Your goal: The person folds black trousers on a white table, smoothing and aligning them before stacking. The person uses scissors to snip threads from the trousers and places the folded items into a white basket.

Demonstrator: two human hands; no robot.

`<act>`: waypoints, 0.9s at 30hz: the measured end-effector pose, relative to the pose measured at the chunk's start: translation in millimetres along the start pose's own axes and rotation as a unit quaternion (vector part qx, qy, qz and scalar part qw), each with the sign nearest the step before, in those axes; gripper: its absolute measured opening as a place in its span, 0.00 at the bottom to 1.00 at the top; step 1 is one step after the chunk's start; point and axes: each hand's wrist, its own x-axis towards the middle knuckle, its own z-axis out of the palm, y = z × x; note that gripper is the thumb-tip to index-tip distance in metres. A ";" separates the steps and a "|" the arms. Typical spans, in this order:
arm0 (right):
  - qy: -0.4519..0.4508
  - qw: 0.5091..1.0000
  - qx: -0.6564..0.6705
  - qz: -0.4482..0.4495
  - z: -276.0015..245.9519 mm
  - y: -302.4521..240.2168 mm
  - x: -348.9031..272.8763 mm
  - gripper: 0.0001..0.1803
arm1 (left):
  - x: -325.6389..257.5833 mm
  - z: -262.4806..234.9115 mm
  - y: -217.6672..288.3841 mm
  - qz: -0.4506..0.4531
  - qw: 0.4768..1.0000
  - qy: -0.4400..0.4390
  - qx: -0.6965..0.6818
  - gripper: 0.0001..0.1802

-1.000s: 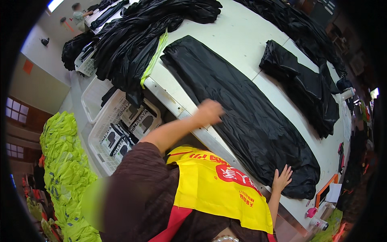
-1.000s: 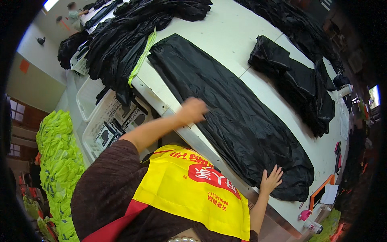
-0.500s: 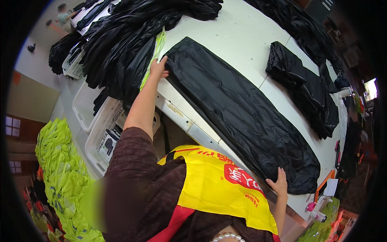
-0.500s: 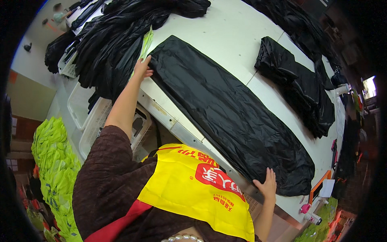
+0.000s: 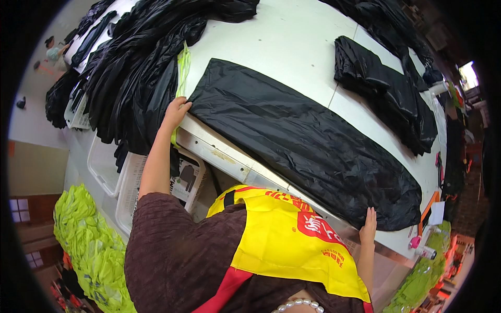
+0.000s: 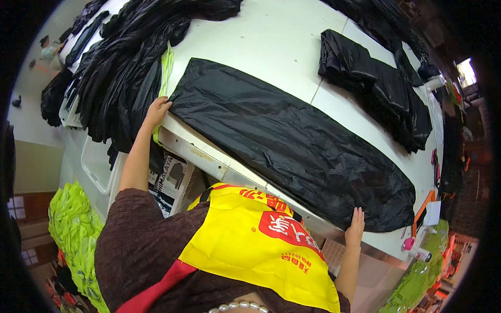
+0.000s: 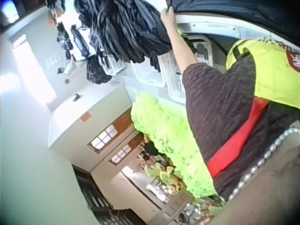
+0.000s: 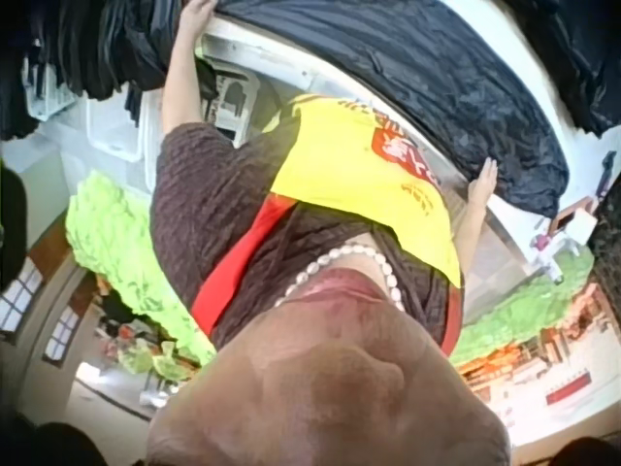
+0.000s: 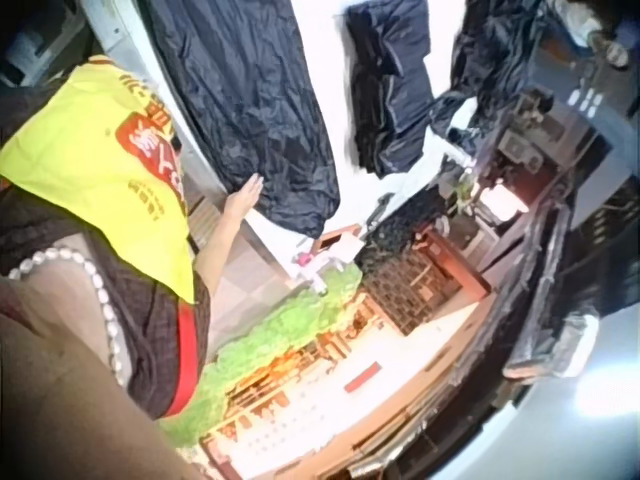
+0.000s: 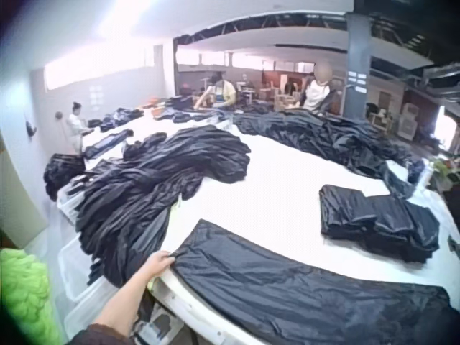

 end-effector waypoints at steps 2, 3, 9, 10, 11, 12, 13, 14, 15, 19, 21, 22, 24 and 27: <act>0.011 0.996 -0.066 0.052 -1.4 -0.8 -7.9 0.39 | 1.9 -8.0 27.0 -0.179 0.974 -0.111 -0.081 0.19; 0.017 0.991 -0.102 0.090 -10.9 -11.6 -5.6 0.40 | -2.1 -9.9 26.0 -0.162 0.979 -0.088 -0.085 0.18; 0.067 0.939 -0.038 0.335 -10.1 -17.8 -16.5 0.35 | -6.6 4.2 29.6 -0.264 0.904 -0.098 -0.322 0.11; 0.072 0.937 -0.009 0.342 -3.7 -4.5 -21.5 0.34 | -4.0 6.5 23.3 -0.259 0.896 -0.119 -0.342 0.12; 0.082 0.937 0.014 0.339 5.1 4.5 -20.7 0.34 | 0.5 9.3 29.0 -0.284 0.878 -0.127 -0.364 0.14; 0.095 0.939 0.037 0.329 14.5 13.4 -15.7 0.34 | 7.7 14.6 19.7 -0.324 0.876 -0.083 -0.349 0.15; 0.109 0.938 0.057 0.325 23.4 20.5 -12.3 0.34 | 22.6 15.8 40.1 -0.349 0.879 -0.054 -0.321 0.15; 0.123 0.936 0.080 0.320 27.9 25.8 -3.3 0.34 | 41.2 18.3 9.2 -0.296 0.868 -0.076 -0.391 0.14; 0.146 0.931 0.093 0.322 30.6 27.3 1.2 0.34 | 61.5 19.2 11.0 -0.239 0.886 -0.059 -0.393 0.12; 0.219 0.912 0.104 0.332 -3.4 -18.4 13.0 0.36 | 123.2 -5.2 22.2 -0.193 0.869 -0.029 -0.454 0.15; 0.106 0.933 0.129 0.319 -12.2 -52.2 14.9 0.35 | 129.4 -26.0 -39.0 -0.215 0.892 0.061 -0.393 0.22; 0.104 0.947 0.120 0.280 2.1 -63.3 4.6 0.35 | 119.9 -21.0 -41.5 -0.271 0.907 0.083 -0.311 0.25; 0.020 0.960 0.126 0.250 -8.1 -96.7 2.5 0.37 | 99.0 -18.3 -90.0 -0.337 0.918 0.105 -0.181 0.34; -0.066 0.965 0.179 0.180 -51.3 -113.8 -3.0 0.40 | 42.3 6.2 -31.6 -0.254 0.947 0.195 -0.036 0.36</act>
